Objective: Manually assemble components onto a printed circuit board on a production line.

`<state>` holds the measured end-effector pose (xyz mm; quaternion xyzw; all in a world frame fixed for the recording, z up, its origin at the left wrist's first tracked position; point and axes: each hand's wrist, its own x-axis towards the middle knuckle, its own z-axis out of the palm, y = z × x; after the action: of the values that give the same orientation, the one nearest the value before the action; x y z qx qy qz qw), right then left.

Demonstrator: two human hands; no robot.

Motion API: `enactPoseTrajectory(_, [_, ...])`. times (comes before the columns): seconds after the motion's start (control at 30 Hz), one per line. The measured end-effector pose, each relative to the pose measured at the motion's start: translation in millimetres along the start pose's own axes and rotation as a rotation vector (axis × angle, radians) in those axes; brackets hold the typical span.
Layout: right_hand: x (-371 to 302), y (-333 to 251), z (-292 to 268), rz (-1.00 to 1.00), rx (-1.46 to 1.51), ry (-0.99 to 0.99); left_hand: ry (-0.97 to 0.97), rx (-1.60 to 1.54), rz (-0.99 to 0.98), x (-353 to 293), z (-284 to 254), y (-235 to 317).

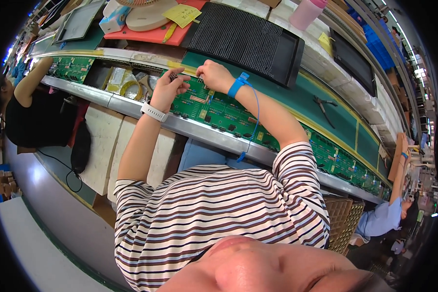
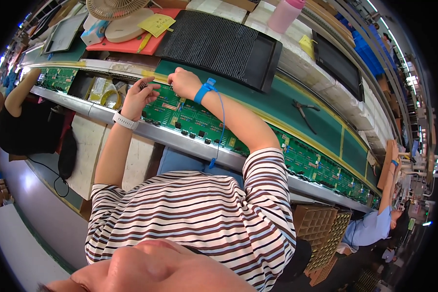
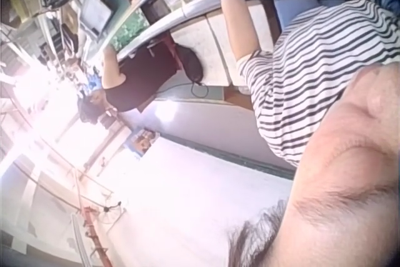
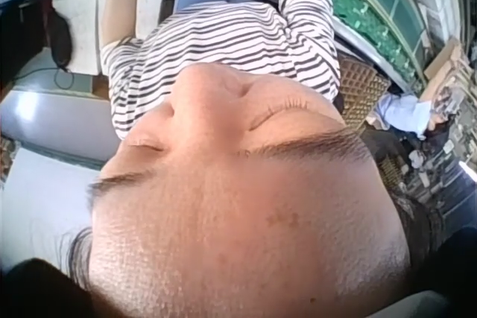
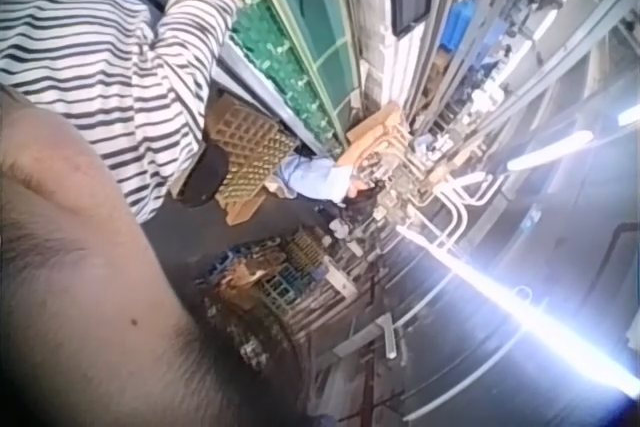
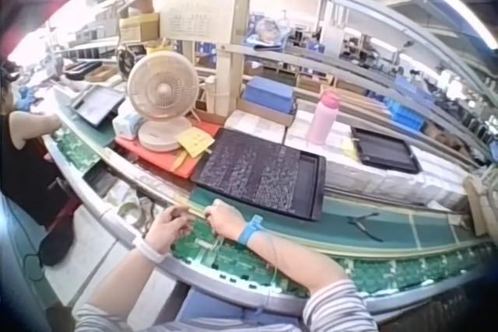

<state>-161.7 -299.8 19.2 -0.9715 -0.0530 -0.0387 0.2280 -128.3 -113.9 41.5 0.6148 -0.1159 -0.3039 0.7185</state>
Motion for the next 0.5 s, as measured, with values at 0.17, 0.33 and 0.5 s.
enactPoseTrajectory(0.17, [-2, -8, 0, -0.011, -0.048, 0.026, 0.004, -0.025, -0.006, -3, 3, 5])
enactPoseTrajectory(0.33, [-5, -13, -3, -0.032, -0.121, 0.056, -0.019, 0.002, -0.01, -1, 1, 5])
enactPoseTrajectory(0.5, [-13, -19, -4, -0.104, -0.08, 0.075, 0.025, 0.037, 0.045, 2, 1, -4])
